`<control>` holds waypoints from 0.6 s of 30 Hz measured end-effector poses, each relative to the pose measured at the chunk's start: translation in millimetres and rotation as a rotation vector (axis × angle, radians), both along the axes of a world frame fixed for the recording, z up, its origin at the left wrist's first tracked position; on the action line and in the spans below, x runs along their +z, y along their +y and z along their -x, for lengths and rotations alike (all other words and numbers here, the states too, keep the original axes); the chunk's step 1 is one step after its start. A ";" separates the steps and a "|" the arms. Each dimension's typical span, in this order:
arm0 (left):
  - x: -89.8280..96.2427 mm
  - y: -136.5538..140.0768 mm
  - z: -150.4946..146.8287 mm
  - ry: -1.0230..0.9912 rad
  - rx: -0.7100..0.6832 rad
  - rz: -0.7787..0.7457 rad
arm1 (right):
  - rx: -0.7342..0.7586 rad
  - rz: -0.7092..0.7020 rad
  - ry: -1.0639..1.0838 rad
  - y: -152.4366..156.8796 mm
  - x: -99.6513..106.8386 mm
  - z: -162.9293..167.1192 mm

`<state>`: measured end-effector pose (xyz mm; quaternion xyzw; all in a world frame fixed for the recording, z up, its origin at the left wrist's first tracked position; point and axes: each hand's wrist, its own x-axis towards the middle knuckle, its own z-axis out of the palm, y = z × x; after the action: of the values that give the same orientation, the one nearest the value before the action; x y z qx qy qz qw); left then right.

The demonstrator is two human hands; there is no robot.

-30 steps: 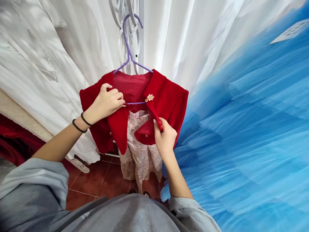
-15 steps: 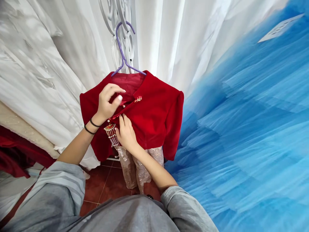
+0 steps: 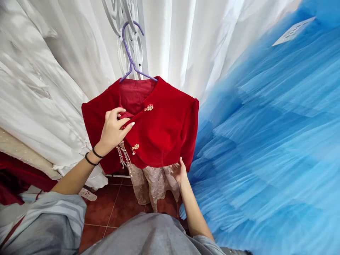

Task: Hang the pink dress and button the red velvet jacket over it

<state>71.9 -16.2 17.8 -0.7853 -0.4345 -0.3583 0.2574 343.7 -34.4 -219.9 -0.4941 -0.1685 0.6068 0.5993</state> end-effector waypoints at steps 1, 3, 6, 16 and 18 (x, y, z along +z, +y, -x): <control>5.0 0.5 -0.2 0.052 -0.015 0.030 | 0.110 -0.011 0.090 4.8 -1.2 -4.4; 17.5 3.6 0.1 0.191 -0.047 0.098 | 0.233 -0.079 0.246 9.7 -2.5 -7.1; 38.6 15.8 1.2 0.306 -0.084 0.155 | 0.171 -0.231 0.157 5.3 -11.3 -0.1; 42.5 45.7 10.6 0.032 -0.076 0.091 | 0.101 -0.152 -0.344 20.3 -39.7 20.2; 38.5 29.2 18.0 0.020 -0.116 0.094 | -0.008 -0.116 -0.470 15.0 -31.5 10.4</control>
<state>53.9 13.0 56.3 -0.8239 -0.4018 -0.3440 0.2035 333.3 -19.4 -251.4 -0.5873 -0.3361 0.4620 0.5732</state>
